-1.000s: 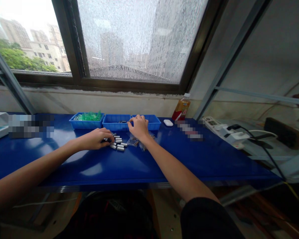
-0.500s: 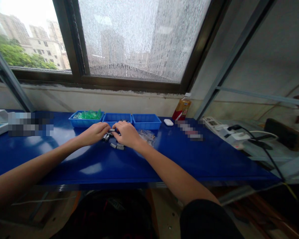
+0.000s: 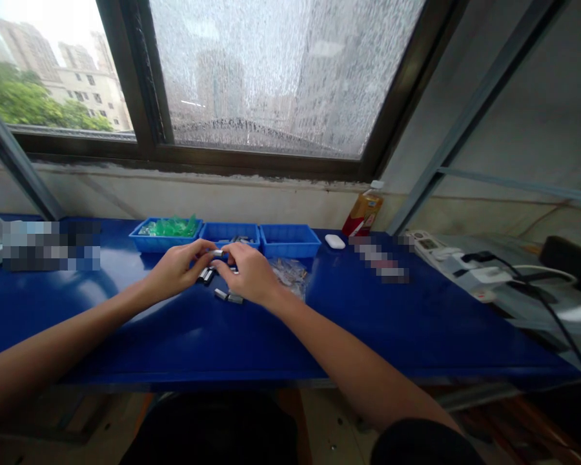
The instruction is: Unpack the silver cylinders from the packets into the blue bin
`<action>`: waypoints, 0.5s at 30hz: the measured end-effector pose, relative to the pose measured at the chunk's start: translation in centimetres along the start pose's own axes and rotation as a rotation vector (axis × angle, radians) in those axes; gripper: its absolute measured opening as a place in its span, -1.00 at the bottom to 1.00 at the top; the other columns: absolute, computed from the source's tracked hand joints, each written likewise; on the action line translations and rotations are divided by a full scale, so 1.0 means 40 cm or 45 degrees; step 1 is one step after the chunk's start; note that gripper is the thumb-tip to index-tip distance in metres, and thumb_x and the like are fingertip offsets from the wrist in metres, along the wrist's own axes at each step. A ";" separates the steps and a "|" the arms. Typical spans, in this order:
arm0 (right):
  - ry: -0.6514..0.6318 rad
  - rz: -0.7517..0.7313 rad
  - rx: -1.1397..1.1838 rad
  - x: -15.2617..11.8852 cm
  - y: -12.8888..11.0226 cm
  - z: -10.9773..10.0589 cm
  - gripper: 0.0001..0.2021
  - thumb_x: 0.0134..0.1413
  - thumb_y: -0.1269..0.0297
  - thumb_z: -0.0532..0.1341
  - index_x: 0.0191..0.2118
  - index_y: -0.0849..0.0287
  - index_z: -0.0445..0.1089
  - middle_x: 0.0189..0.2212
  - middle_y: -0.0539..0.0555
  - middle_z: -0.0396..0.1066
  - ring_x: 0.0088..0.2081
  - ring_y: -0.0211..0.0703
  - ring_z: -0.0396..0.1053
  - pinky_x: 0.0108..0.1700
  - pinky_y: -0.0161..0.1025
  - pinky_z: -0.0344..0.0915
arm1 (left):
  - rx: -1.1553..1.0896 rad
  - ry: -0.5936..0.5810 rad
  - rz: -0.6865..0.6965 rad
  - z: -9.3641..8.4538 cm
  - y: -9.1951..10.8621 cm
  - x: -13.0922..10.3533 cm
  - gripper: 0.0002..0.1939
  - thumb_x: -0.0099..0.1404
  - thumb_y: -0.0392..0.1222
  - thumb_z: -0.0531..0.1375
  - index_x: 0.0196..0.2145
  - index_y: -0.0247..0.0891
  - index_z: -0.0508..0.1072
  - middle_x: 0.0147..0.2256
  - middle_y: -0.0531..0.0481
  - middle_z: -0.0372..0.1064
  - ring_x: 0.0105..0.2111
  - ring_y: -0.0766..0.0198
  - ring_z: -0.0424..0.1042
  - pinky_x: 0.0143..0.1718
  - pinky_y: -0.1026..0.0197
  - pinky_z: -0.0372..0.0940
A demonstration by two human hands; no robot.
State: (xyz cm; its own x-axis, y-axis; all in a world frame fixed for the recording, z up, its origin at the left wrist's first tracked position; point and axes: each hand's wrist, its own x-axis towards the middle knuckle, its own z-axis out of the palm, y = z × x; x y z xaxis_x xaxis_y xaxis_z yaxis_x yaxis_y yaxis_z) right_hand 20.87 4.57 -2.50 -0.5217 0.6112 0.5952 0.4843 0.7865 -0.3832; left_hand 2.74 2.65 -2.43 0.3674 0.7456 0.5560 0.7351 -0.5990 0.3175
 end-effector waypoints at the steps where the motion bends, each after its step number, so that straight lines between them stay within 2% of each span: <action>1: 0.015 -0.001 -0.008 -0.002 0.001 0.001 -0.81 0.06 0.23 0.14 -0.21 0.19 0.29 -0.43 0.04 0.33 -0.36 -0.20 0.29 -0.28 -0.26 0.20 | 0.006 -0.008 -0.001 -0.001 -0.001 0.001 -0.82 0.31 -0.20 -0.02 -0.20 -0.28 0.32 -0.44 -0.01 0.39 -0.47 0.30 0.37 -0.44 0.28 0.21; 3: 0.042 -0.018 -0.029 -0.003 0.003 0.000 -0.78 0.03 0.28 0.17 -0.17 0.18 0.26 -0.42 0.03 0.31 -0.36 -0.20 0.29 -0.27 -0.26 0.21 | 0.012 -0.044 0.020 -0.005 -0.002 0.002 -0.80 0.32 -0.19 -0.04 -0.27 -0.28 0.34 -0.45 -0.01 0.39 -0.47 0.30 0.36 -0.44 0.28 0.19; 8: 0.021 -0.065 -0.077 -0.005 0.005 -0.006 -0.94 0.09 0.34 0.10 -0.31 0.17 0.27 -0.43 0.05 0.32 -0.37 -0.21 0.28 -0.28 -0.26 0.20 | -0.011 -0.144 0.023 -0.005 -0.001 0.003 -0.71 0.35 -0.17 -0.10 -0.40 -0.28 0.34 -0.51 0.01 0.36 -0.50 0.33 0.35 -0.45 0.29 0.17; 11: 0.038 -0.023 -0.044 -0.007 0.003 -0.008 -0.93 0.11 0.34 0.07 -0.32 0.17 0.27 -0.43 0.06 0.33 -0.37 -0.20 0.28 -0.29 -0.25 0.21 | -0.079 -0.146 0.011 0.002 -0.001 0.000 -0.79 0.33 -0.14 -0.04 -0.23 -0.27 0.32 -0.47 0.02 0.37 -0.47 0.32 0.37 -0.42 0.29 0.21; 13: 0.056 -0.002 0.002 -0.009 -0.001 -0.007 -0.92 0.12 0.33 0.05 -0.33 0.17 0.27 -0.43 0.07 0.33 -0.37 -0.20 0.29 -0.30 -0.25 0.21 | -0.111 -0.110 0.022 0.006 -0.001 -0.001 -0.76 0.28 -0.14 0.04 -0.11 -0.26 0.27 -0.43 0.02 0.38 -0.43 0.31 0.39 -0.39 0.28 0.24; 15: 0.062 0.014 0.051 -0.010 -0.005 -0.005 -0.90 0.13 0.31 0.05 -0.34 0.17 0.27 -0.43 0.06 0.34 -0.37 -0.20 0.30 -0.31 -0.26 0.22 | -0.101 -0.065 0.036 0.007 0.000 -0.002 -0.77 0.26 -0.17 0.07 -0.12 -0.25 0.29 -0.42 0.01 0.39 -0.41 0.30 0.39 -0.38 0.27 0.25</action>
State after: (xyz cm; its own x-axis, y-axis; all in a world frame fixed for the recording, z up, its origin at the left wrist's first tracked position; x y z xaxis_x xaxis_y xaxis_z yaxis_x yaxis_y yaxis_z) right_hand 21.13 4.16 -2.51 -0.4811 0.6153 0.6245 0.4607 0.7835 -0.4170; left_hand 2.86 2.65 -2.69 0.4174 0.7410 0.5260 0.6774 -0.6396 0.3634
